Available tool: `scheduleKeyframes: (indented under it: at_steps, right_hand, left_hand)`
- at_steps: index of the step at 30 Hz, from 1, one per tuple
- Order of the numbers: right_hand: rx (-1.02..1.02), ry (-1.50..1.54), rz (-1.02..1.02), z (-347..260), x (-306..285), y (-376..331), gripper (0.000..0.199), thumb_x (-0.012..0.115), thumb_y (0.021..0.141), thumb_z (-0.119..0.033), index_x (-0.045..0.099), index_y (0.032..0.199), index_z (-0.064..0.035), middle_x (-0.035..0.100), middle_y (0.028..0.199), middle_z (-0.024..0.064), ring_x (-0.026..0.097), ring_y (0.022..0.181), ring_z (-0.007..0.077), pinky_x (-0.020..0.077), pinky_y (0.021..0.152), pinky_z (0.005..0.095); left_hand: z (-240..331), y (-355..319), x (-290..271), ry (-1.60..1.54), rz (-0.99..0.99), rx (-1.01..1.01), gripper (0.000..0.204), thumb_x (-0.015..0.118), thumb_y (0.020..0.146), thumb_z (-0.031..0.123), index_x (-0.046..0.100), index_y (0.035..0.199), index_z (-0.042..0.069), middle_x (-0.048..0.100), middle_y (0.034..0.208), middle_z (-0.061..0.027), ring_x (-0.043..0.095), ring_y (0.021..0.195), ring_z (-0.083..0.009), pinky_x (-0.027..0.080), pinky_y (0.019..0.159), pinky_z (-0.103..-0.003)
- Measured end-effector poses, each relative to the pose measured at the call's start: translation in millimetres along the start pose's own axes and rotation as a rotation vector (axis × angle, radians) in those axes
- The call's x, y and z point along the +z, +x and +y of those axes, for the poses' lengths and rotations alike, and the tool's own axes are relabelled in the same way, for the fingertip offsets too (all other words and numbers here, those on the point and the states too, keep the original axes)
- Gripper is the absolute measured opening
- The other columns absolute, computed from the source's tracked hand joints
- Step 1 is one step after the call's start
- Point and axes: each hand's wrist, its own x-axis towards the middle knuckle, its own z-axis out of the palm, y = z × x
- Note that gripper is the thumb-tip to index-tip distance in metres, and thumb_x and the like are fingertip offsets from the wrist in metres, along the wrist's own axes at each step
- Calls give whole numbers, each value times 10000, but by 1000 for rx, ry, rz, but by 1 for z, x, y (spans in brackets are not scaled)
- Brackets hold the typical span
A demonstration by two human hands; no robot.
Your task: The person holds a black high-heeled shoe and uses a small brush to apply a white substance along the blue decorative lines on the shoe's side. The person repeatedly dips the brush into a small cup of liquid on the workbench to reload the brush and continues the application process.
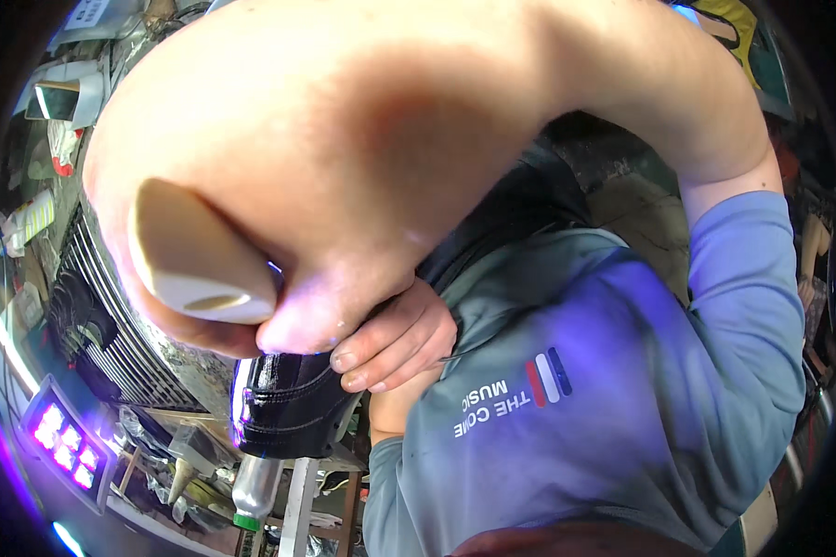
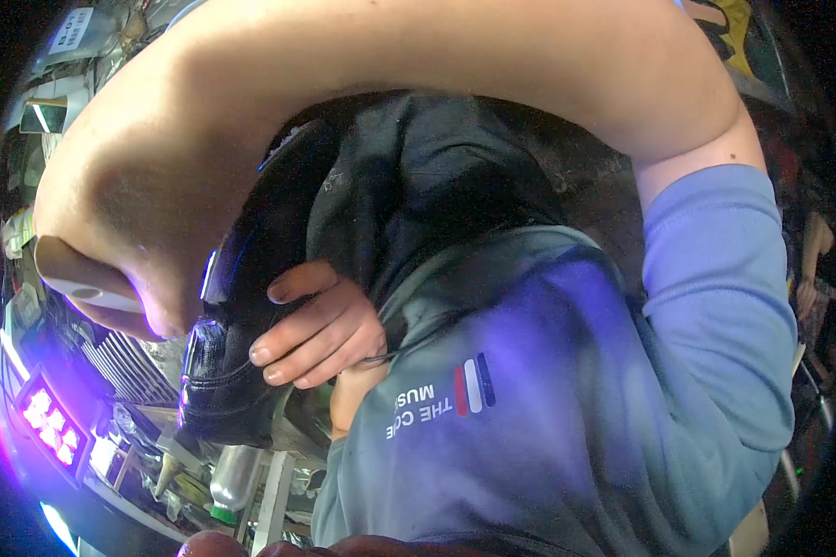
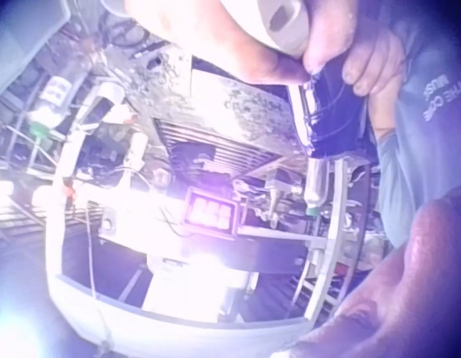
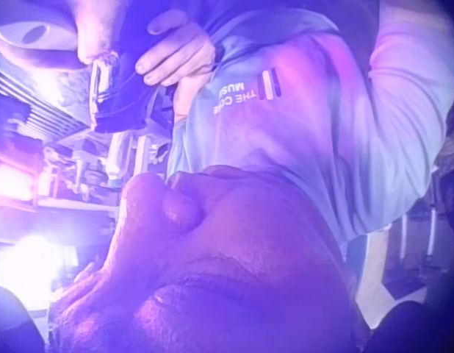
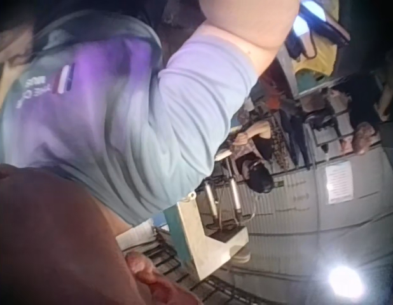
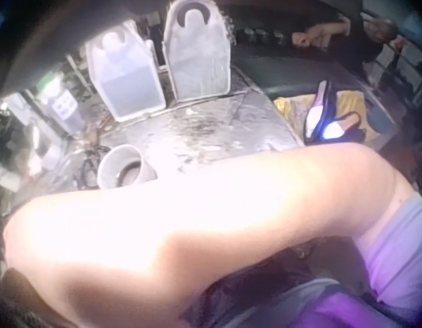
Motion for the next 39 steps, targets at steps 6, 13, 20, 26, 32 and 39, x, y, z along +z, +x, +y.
scheduleKeyframes:
  at_steps: [6,13,20,26,32,39]
  right_hand:
    - [115,-59,-72,16,7,32,216,740,754,-231,764,794,-20,748,768,104,719,704,225,568,671,340]
    - [133,-40,-77,6,-1,31,219,738,747,-228,764,785,-13,749,766,104,718,701,218,567,668,335]
    - [156,37,60,-21,-47,-11,223,735,740,-225,763,775,-7,750,764,104,718,698,211,566,664,331]
    - [96,-109,376,-31,-56,-38,294,763,798,-288,783,907,-15,758,829,99,722,763,186,573,716,315]
    - [-304,11,450,28,-62,-37,251,823,862,-207,781,1019,-16,772,935,99,723,831,170,577,748,292]
    - [-89,-12,476,38,-63,-46,241,795,835,-167,766,1019,-14,758,947,117,730,880,198,569,782,311]
  left_hand:
    - [-7,1,5,21,52,39,285,447,1084,86,437,1357,4,757,1015,-196,773,845,-311,642,701,-365]
    - [-6,0,6,27,66,20,390,572,1021,14,447,1389,-10,758,1002,-187,775,850,-299,647,715,-358]
    - [-15,-6,22,102,171,145,427,603,986,-2,439,1379,-43,754,984,-198,775,788,-295,646,626,-349]
    - [-13,-24,57,273,254,284,463,578,990,44,404,1398,-85,738,979,-193,771,774,-290,649,616,-380]
    - [-12,-49,182,1248,1111,653,566,535,1041,355,416,1463,-3,674,1032,-156,737,817,-281,612,620,-422]
    - [-24,-51,320,2102,1767,599,720,838,823,296,535,1374,-54,680,1248,-164,687,1103,-303,550,990,-410]
